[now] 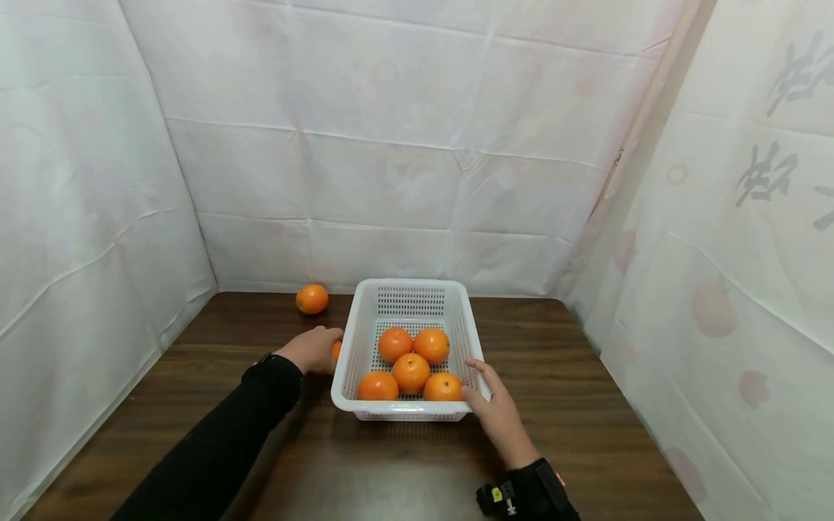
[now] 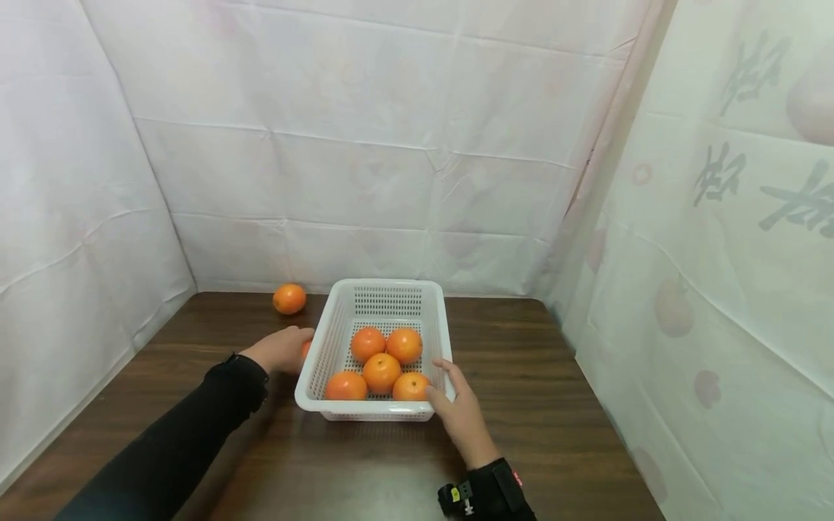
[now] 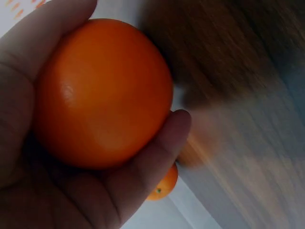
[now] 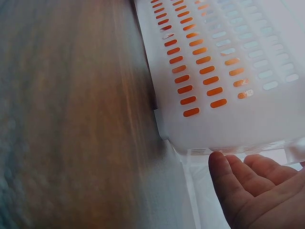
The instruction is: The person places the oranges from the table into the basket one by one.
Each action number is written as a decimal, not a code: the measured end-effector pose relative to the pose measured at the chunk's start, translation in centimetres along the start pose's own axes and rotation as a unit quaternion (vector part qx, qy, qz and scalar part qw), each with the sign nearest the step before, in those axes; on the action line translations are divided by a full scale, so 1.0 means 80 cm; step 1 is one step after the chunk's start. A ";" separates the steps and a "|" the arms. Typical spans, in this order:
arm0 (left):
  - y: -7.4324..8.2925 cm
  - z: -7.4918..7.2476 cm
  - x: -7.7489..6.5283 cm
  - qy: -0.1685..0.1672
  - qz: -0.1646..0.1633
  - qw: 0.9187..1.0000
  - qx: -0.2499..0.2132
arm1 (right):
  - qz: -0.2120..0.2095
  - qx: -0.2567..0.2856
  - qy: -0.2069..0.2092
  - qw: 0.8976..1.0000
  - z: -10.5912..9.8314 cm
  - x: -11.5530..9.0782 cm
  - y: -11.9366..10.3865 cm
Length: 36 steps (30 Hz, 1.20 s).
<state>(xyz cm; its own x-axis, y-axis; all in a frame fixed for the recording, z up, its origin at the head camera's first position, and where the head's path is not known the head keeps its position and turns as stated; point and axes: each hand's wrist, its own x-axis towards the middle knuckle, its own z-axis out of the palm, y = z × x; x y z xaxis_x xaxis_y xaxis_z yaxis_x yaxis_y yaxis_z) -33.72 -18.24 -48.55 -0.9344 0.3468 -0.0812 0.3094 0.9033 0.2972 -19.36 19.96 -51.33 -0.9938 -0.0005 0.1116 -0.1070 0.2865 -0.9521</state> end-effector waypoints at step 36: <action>0.015 0.011 -0.001 0.033 -0.040 0.998 -0.025 | -0.001 -0.001 -0.004 1.000 0.000 -0.003 -0.003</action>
<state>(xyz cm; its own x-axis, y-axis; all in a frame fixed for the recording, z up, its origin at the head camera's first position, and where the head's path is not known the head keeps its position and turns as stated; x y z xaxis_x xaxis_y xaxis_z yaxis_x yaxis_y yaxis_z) -33.13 -16.91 -49.04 -0.9660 0.2549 -0.0443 0.2254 0.9133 0.3392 -19.08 19.86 -51.09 -0.9938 -0.0085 0.1110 -0.1088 0.2886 -0.9513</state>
